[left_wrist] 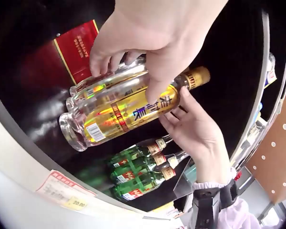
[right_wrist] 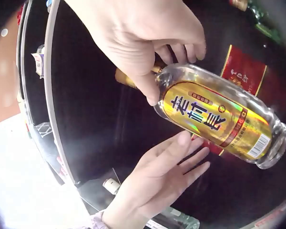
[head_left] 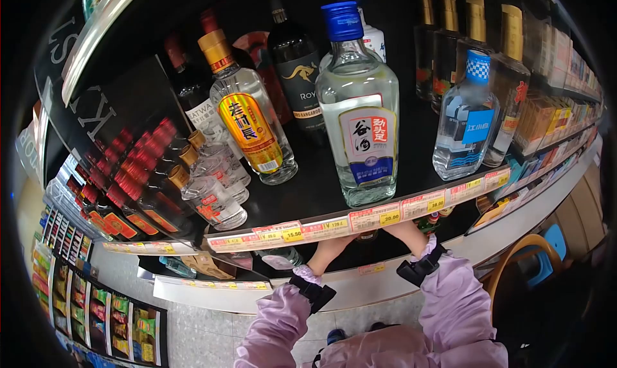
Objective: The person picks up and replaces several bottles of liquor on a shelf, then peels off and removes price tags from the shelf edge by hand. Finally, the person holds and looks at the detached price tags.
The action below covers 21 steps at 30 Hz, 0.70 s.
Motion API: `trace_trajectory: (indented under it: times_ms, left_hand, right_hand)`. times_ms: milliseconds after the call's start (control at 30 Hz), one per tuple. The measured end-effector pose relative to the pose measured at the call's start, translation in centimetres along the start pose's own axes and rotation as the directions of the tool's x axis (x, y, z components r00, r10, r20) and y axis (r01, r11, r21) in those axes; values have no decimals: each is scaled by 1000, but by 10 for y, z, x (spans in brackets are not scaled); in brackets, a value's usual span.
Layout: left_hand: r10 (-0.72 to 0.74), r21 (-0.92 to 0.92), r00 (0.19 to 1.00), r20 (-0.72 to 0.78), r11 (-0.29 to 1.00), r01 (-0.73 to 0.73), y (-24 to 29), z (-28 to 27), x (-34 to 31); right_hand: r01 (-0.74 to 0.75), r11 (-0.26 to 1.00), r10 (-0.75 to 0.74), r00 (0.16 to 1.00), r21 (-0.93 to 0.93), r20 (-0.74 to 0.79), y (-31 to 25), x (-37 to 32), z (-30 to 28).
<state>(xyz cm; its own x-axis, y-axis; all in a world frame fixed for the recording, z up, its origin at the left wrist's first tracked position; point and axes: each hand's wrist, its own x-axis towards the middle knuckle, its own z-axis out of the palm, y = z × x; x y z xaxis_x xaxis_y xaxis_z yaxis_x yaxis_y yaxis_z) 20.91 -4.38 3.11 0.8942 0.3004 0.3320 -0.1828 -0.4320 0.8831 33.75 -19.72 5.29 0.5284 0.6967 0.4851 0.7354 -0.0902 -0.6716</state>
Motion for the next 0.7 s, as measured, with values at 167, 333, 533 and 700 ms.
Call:
trace_trajectory:
  times_ms: [167, 333, 533, 700]
  left_hand:
    - [-62, -106, 996, 63, 992, 68, -1, 13, 8]
    - [-158, -196, 979, 132, 963, 182, -4, 24, 8]
    - [-90, -134, 993, 72, 986, 99, 2, 29, 11]
    - [-118, -171, 990, 80, 977, 130, 6, 28, 4]
  right_hand:
    - [-56, 993, 51, 998, 104, 48, -3, -3, 4]
    - [-63, 989, 52, 995, 132, 86, -1, -3, 4]
    - [-73, 987, 56, 992, 147, 114, 0, -3, 2]
    - [-184, 923, 140, 978, 337, 152, -28, -8, -13]
